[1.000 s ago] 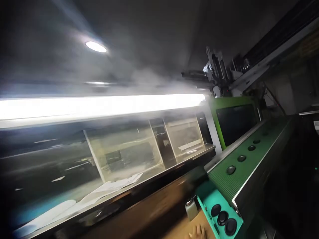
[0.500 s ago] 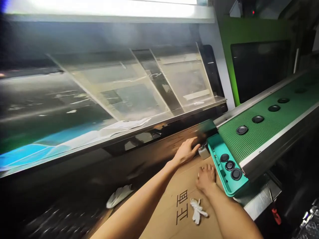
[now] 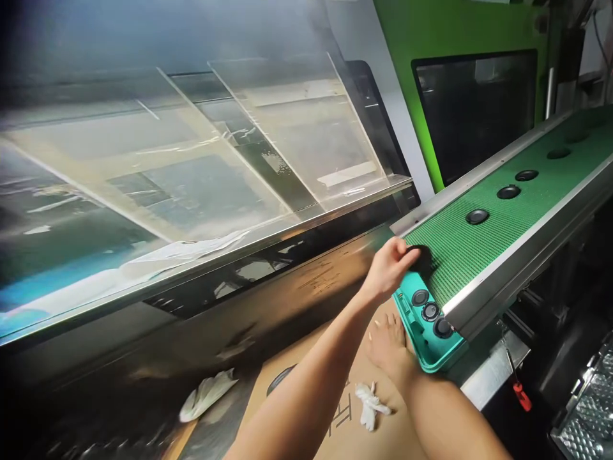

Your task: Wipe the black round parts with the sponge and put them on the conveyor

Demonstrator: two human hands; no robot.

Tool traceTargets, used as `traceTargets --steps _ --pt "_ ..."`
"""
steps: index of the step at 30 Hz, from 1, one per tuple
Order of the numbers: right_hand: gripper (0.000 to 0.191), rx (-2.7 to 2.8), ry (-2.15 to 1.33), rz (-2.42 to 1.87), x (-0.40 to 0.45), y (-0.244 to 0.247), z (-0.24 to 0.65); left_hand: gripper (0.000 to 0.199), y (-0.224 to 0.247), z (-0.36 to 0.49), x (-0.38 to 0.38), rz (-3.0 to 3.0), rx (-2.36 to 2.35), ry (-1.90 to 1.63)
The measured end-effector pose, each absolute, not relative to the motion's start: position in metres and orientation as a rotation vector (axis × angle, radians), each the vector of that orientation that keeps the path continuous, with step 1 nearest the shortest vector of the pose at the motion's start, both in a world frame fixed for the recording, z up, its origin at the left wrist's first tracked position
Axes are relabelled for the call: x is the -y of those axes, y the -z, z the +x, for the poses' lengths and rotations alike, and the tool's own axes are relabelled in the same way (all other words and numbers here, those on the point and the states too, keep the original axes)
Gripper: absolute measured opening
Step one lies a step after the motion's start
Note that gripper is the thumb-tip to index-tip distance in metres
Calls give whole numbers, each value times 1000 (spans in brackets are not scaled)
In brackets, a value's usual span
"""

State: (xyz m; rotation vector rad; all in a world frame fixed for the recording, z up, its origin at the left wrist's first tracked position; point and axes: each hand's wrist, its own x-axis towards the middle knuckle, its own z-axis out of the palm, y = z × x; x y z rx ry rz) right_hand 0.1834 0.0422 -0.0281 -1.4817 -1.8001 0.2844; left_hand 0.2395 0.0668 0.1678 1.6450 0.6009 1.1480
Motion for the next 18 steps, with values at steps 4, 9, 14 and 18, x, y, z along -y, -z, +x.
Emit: traceTargets --steps 4,9,14,18 --pt "22 1814 -268 -1663 -42 22 188 38 -103 120 -41 1164 -870 -1378" --pt "33 1701 -273 -1547 -40 10 189 36 -6 32 -17 677 -1065 -1437" --pt "35 1853 -242 -1164 -22 11 165 11 19 35 -11 450 -743 -1442" --pt "37 2017 -160 -1185 -4 16 147 28 11 31 -12 393 -553 -1349"
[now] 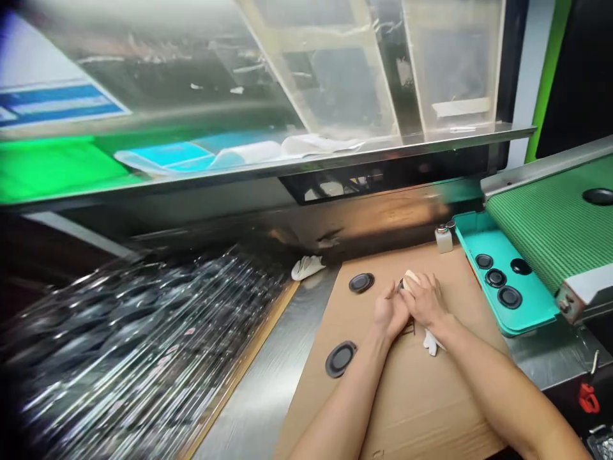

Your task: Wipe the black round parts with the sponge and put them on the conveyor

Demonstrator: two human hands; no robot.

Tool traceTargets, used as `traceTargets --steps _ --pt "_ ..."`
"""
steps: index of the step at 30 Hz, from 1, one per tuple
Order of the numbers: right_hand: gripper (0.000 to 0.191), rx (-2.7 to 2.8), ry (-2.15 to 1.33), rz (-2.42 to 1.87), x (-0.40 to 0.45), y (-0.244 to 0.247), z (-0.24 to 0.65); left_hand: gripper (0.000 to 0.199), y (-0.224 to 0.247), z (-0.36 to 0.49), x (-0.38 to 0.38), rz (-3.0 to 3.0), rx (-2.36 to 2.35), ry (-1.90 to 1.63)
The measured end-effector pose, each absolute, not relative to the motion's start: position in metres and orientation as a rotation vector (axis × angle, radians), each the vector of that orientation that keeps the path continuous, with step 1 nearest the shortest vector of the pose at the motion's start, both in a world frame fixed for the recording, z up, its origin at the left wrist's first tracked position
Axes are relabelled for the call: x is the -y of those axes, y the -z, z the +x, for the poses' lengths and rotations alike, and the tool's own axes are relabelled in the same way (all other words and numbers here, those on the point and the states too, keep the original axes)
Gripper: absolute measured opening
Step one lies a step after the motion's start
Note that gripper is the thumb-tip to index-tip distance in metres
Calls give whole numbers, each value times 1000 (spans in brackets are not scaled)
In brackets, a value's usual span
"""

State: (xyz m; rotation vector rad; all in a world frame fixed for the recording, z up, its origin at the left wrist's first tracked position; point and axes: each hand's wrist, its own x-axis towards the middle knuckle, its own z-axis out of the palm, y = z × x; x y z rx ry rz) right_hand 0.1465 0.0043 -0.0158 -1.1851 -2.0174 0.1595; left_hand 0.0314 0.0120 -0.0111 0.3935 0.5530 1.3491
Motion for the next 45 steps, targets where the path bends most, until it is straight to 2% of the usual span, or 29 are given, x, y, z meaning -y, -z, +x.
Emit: traceTargets --steps 3,8,27,35,41,43,45 --pt "39 2173 -112 -1157 -1 12 140 37 12 26 -12 353 -521 -1320" --pt "42 2096 -55 -1361 -8 3 133 27 17 29 -16 238 -488 -1414" --pt "32 2247 -58 -1383 2 -7 144 25 22 35 -20 350 -580 -1453" --pt "39 2376 80 -1357 2 -12 148 14 22 30 -15 544 -738 -1516" --pt "21 2272 67 -1672 -6 -29 177 27 5 10 -14 352 -760 -1427" --pt "23 2300 28 -1682 7 -42 179 36 -2 3 -14 241 -711 -1360" --pt "29 2474 -162 -1668 22 -53 178 43 -7 -2 -13 181 -616 -1327"
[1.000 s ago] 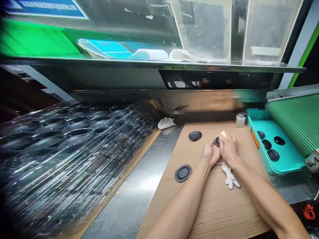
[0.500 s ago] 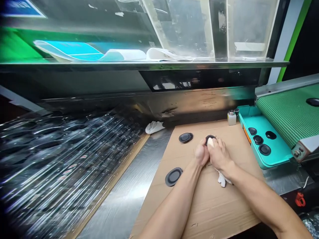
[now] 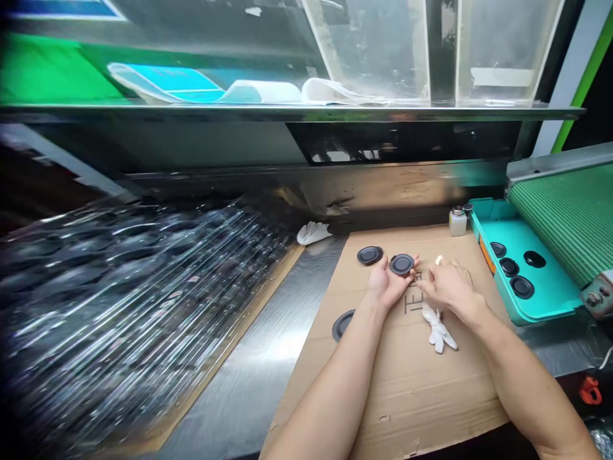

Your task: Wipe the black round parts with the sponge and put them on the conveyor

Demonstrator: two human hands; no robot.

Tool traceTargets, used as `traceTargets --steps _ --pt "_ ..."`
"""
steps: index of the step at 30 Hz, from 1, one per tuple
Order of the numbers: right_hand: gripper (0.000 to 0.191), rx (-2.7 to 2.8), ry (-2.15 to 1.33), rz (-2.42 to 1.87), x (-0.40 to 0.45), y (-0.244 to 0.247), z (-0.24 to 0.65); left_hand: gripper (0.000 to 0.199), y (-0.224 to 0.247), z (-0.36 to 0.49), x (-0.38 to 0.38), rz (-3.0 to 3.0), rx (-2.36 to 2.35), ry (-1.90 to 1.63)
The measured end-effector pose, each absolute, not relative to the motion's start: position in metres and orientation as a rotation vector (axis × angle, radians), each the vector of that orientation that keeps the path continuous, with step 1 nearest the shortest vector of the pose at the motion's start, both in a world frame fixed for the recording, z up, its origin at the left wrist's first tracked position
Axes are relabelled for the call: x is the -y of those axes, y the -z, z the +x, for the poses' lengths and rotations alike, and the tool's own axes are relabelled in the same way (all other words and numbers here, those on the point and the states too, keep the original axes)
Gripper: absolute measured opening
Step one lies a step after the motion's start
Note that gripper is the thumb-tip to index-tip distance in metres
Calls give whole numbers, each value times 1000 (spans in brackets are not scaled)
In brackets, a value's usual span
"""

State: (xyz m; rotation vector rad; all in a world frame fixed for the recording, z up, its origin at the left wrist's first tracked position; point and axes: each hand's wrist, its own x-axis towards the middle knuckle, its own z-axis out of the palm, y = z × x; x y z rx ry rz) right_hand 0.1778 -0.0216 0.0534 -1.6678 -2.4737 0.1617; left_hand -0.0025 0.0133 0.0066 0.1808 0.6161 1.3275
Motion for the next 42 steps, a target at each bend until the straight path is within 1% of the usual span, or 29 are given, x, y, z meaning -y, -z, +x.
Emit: traceTargets --steps 3,5,6,8,10,12,14,20,26,29,32,39,42 --pt "26 2773 -522 -1573 34 -62 175 39 -10 -8 -14 150 -527 -1331" --pt "22 2764 -612 -1437 29 -62 175 34 -11 -8 -14 163 -531 -1329" --pt "23 2697 -610 -1352 24 -60 177 33 -11 -7 -14 181 -548 -1320" --pt "28 2511 -547 -1219 12 -56 180 38 -11 -4 -13 236 -613 -1269" --pt "28 2329 -467 -1190 1 -51 183 49 -13 2 -11 308 -708 -1183" --pt "21 2219 -459 -1207 -6 -45 184 59 -15 7 -8 378 -799 -1100" --pt "14 2182 -463 -1202 -7 -39 180 64 -18 13 -4 433 -867 -1056" --pt "16 2246 -275 -1169 -5 -29 163 61 -13 30 1 598 -1106 -1092" --pt "19 2362 -81 -1450 -2 -29 161 68 6 39 0 838 -1306 -1095" --pt "18 2395 -52 -1496 0 -29 161 67 4 40 5 869 -1385 -1056" --pt "19 2412 -30 -1452 -1 -29 159 65 -2 41 10 922 -1447 -1054" --pt "17 2436 -23 -1506 1 -31 160 64 -3 42 13 987 -1449 -1078" --pt "18 2431 -21 -1455 1 -32 159 62 -2 43 13 1026 -1473 -1090"
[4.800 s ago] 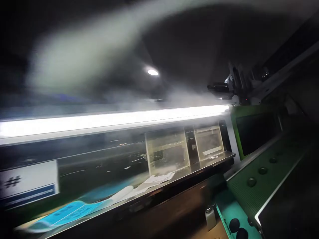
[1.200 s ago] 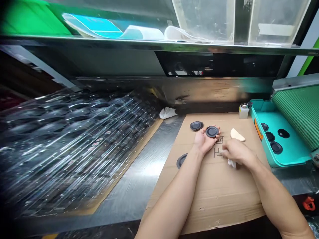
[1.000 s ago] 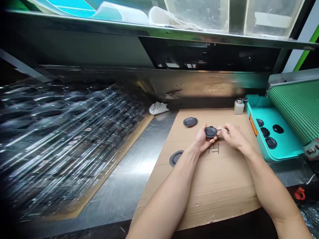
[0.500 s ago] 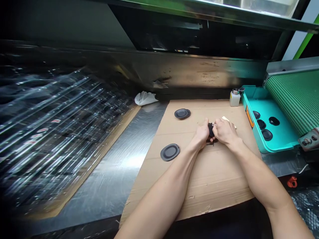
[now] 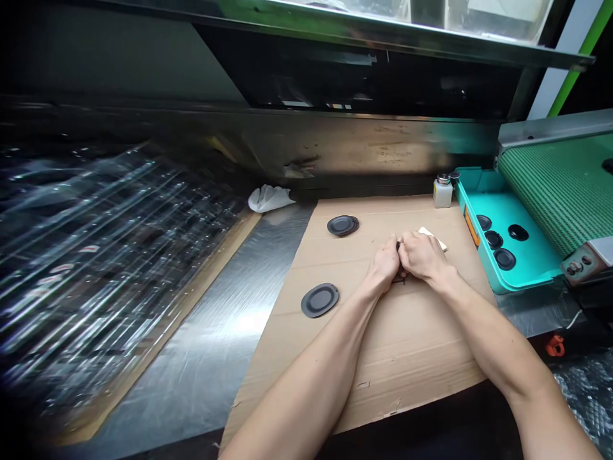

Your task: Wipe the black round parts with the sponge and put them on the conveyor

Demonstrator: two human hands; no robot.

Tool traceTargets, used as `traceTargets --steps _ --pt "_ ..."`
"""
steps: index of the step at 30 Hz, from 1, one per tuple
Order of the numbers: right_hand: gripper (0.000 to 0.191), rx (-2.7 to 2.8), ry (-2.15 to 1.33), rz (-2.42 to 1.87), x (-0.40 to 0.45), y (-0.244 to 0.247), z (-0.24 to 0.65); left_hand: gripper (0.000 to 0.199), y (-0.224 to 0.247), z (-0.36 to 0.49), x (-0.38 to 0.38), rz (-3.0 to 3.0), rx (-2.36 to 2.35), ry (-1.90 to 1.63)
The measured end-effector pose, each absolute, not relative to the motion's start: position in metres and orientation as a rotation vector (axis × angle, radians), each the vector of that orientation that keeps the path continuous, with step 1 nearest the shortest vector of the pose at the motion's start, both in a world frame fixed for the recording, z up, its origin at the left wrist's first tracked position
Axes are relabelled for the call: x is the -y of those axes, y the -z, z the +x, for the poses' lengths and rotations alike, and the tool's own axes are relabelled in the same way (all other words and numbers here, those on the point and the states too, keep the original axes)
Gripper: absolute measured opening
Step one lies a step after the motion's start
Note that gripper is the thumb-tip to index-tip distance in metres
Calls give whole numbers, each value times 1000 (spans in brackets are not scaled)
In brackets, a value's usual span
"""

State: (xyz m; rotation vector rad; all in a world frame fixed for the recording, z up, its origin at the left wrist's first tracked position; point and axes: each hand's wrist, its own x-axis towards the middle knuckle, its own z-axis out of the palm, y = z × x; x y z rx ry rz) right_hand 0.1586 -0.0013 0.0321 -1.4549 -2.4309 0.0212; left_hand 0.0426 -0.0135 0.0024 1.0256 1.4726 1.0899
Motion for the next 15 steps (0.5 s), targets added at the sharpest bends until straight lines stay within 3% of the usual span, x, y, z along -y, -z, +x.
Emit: traceTargets --steps 15 --pt "18 2340 -131 -1518 -3 -32 167 49 3 37 7 856 -1305 -1163"
